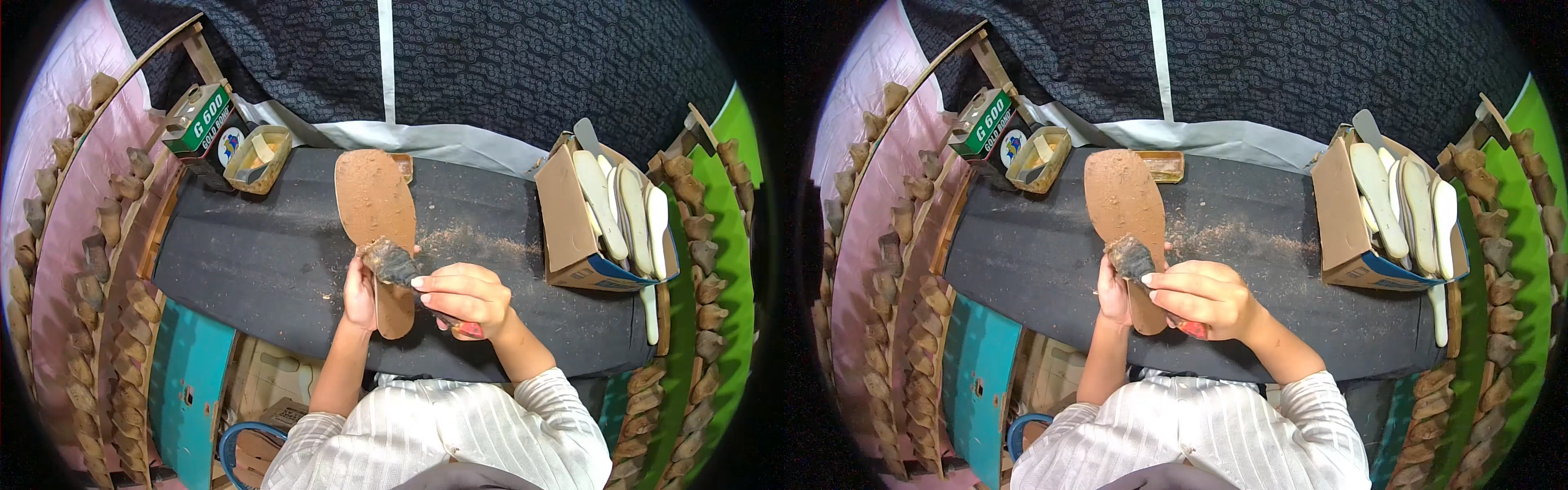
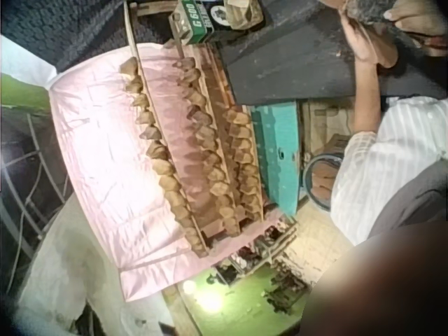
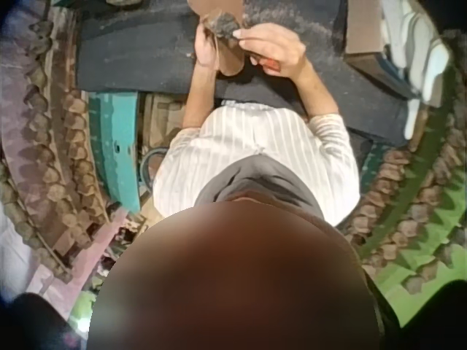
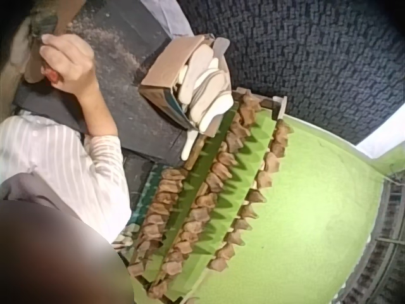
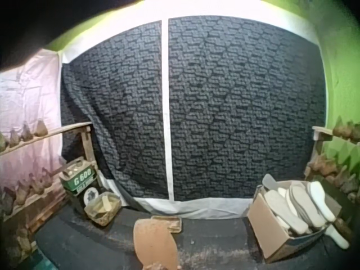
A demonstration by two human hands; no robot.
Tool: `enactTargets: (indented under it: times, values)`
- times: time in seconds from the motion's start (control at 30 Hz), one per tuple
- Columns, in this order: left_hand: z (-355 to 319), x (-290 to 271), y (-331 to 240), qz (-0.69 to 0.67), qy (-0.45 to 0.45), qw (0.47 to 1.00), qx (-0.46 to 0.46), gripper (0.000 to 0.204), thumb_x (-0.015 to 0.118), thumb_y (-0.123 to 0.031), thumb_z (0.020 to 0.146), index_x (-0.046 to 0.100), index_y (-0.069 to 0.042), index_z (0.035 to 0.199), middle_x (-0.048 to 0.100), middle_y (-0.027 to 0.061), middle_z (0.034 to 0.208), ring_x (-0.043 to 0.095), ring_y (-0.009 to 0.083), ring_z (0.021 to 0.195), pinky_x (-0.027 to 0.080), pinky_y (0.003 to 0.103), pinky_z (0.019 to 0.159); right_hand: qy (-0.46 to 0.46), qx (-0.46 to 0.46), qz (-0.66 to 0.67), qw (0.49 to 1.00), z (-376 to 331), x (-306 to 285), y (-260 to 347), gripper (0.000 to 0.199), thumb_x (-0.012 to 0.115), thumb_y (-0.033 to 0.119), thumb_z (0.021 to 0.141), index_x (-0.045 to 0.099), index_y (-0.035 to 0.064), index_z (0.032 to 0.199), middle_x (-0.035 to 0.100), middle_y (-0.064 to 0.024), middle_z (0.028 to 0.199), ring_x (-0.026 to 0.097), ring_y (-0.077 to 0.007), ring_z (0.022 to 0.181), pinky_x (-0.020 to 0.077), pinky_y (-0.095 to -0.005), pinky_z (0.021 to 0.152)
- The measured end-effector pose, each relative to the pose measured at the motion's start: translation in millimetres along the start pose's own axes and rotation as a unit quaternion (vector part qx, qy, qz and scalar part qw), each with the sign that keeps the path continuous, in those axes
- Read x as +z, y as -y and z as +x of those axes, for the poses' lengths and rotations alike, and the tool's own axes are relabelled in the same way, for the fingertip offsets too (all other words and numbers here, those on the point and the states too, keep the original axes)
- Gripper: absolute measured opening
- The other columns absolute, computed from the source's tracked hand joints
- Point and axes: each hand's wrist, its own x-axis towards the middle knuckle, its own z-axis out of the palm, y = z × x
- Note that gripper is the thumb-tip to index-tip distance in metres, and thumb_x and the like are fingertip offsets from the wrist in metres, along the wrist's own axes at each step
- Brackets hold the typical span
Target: The person applies adhesive to shoe soles using a brush and places the finished soles into a basket on the floor. They also select insoles from a box on the workbench.
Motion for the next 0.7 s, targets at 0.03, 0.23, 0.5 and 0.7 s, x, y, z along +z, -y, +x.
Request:
enactTargets:
  times: [0.03,0.23,0.5,0.7]
  values:
    - [-0.2,0.2,2.2,0.015,-0.019,1.0,-0.005,0.055,0.019,-0.042,0.094,0.041,-0.004,0.126,0.052,0.0201,0.118,0.058,0.0277,0.097,0.049,0.04,0.082,0.006,0.0,-0.012,1.0,2.7,-0.7,0.1,0.023,0.068,0.008,0.066,0.063,-0.0017,0.086,0.064,-0.0153,0.094,0.064,-0.0267,0.076,0.0531,-0.0334,0.066]
    - [0.1,4.7,3.4,0.071,0.069,0.995,0.02,0.046,0.022,-0.037,0.096,0.041,-0.012,0.129,0.049,0.0082,0.125,0.052,0.023,0.109,0.044,0.038,0.091,-0.078,-0.029,-0.073,0.994,18.2,-2.1,-8.5,0.03,0.068,0.006,0.065,0.061,-0.001,0.093,0.063,-0.0157,0.098,0.063,-0.0283,0.076,0.053,-0.035,0.066]
    - [5.1,-3.3,-7.6,0.05,0.057,0.997,0.006,0.053,0.022,-0.043,0.095,0.039,-0.006,0.129,0.055,0.0163,0.115,0.058,0.0248,0.096,0.048,0.037,0.082,0.069,0.027,0.032,0.997,10.4,-3.0,-2.6,0.025,0.067,0.006,0.06,0.062,-0.0011,0.084,0.065,-0.0152,0.089,0.062,-0.0262,0.065,0.0496,-0.0316,0.056]
    - [2.8,-4.0,-3.2,-0.013,0.034,0.999,-0.003,0.05,0.024,-0.041,0.095,0.04,-0.008,0.128,0.053,0.011,0.119,0.056,0.0226,0.098,0.048,0.037,0.081,-0.041,-0.003,-0.084,0.996,22.6,2.2,-10.5,0.017,0.064,0.01,0.074,0.062,-0.001,0.087,0.064,-0.0174,0.091,0.063,-0.0282,0.073,0.052,-0.0335,0.062]
